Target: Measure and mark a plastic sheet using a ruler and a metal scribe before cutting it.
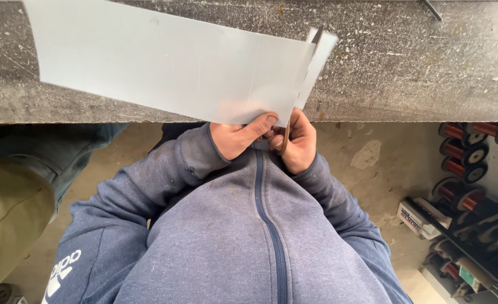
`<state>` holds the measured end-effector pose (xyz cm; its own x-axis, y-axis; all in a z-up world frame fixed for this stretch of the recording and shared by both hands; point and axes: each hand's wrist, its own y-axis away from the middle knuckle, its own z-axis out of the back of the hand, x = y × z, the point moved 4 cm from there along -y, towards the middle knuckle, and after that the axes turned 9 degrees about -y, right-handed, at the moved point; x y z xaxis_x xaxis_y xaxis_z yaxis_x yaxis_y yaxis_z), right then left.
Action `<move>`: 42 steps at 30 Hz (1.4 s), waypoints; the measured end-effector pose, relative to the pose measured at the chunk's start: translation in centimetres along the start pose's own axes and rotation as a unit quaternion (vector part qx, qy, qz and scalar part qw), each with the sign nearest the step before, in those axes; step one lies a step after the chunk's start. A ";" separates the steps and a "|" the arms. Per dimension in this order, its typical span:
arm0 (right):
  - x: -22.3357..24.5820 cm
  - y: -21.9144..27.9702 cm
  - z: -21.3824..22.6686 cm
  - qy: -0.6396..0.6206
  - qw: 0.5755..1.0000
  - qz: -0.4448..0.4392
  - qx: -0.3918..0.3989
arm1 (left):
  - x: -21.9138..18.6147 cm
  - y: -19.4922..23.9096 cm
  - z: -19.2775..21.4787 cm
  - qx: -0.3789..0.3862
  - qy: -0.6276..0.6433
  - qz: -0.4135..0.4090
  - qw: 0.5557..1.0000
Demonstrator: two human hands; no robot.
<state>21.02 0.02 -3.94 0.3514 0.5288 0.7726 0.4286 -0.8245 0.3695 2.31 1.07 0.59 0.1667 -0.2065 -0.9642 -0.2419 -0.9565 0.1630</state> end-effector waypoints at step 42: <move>20.7 -0.7 3.4 0.509 0.778 0.344 0.133 | -6.6 -3.1 -7.7 -0.101 -0.576 -0.356 0.730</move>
<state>30.79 12.25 10.02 -0.2102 -0.5646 0.7982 0.6348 -0.6997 -0.3278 9.33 3.80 8.03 -0.7596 0.5556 -0.3381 -0.3207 -0.7722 -0.5485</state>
